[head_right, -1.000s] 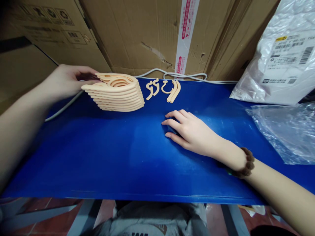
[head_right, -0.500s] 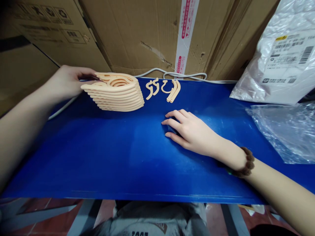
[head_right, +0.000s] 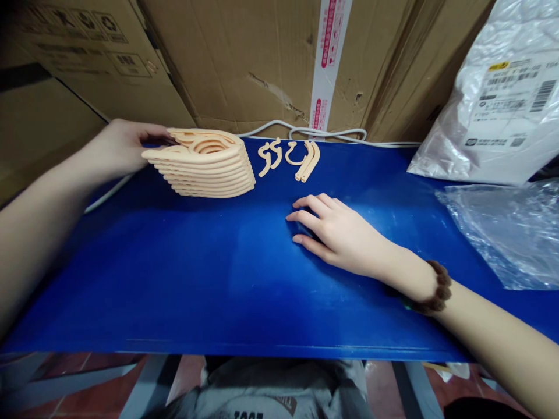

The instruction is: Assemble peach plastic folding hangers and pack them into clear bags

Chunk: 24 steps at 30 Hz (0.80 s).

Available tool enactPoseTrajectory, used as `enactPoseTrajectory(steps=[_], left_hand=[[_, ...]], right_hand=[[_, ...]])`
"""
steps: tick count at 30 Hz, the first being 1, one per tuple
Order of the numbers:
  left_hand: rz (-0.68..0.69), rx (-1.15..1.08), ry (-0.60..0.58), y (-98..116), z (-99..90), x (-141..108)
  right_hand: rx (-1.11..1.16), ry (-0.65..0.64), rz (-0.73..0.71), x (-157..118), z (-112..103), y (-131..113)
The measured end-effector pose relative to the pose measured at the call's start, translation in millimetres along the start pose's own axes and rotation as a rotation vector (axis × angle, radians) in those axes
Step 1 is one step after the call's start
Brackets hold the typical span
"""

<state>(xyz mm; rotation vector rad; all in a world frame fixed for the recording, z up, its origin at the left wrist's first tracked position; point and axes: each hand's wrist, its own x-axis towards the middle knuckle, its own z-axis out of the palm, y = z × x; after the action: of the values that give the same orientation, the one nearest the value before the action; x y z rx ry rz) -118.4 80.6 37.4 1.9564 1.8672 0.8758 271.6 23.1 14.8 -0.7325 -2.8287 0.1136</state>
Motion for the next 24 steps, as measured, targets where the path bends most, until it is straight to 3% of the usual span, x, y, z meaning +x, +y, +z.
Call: enactPoseTrajectory(steps=[24], left_hand=[[0.075,0.170,-0.120,-18,0.3,8]], right_hand=[[-0.015,-0.006,0.002,0,2,1]])
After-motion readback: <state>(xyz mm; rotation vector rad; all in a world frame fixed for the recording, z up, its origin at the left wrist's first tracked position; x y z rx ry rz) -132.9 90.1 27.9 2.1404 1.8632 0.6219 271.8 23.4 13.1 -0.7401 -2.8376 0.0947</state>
